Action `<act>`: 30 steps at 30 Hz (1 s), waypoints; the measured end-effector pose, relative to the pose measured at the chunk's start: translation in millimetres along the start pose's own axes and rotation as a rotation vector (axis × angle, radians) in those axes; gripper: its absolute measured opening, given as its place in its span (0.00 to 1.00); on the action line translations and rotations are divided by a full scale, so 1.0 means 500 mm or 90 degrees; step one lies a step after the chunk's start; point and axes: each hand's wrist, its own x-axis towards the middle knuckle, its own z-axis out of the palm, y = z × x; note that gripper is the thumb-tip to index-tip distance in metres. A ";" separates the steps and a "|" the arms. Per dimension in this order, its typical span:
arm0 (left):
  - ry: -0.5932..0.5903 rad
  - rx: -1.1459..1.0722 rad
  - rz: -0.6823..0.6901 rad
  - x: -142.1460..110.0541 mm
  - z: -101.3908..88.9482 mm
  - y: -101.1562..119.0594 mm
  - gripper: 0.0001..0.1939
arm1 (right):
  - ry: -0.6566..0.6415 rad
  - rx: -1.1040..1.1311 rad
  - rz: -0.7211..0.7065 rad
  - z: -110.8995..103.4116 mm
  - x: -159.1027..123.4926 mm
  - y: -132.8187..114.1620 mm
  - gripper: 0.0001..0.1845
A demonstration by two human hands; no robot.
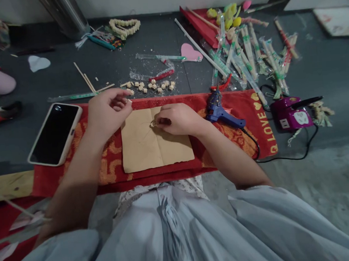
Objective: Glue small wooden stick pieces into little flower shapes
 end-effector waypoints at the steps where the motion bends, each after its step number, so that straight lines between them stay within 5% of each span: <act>1: -0.024 0.000 0.011 -0.004 -0.005 0.008 0.14 | 0.000 -0.001 0.002 0.000 0.000 0.000 0.13; 9: -0.255 -0.095 -0.006 -0.023 -0.004 0.016 0.09 | -0.016 -0.009 0.005 0.000 0.002 0.002 0.13; 18: -0.235 0.001 0.248 -0.022 0.010 -0.021 0.06 | -0.027 -0.010 0.005 0.000 0.000 0.002 0.13; 30: -0.217 0.069 0.312 -0.019 -0.009 -0.021 0.07 | -0.014 -0.020 -0.006 0.002 -0.002 0.004 0.12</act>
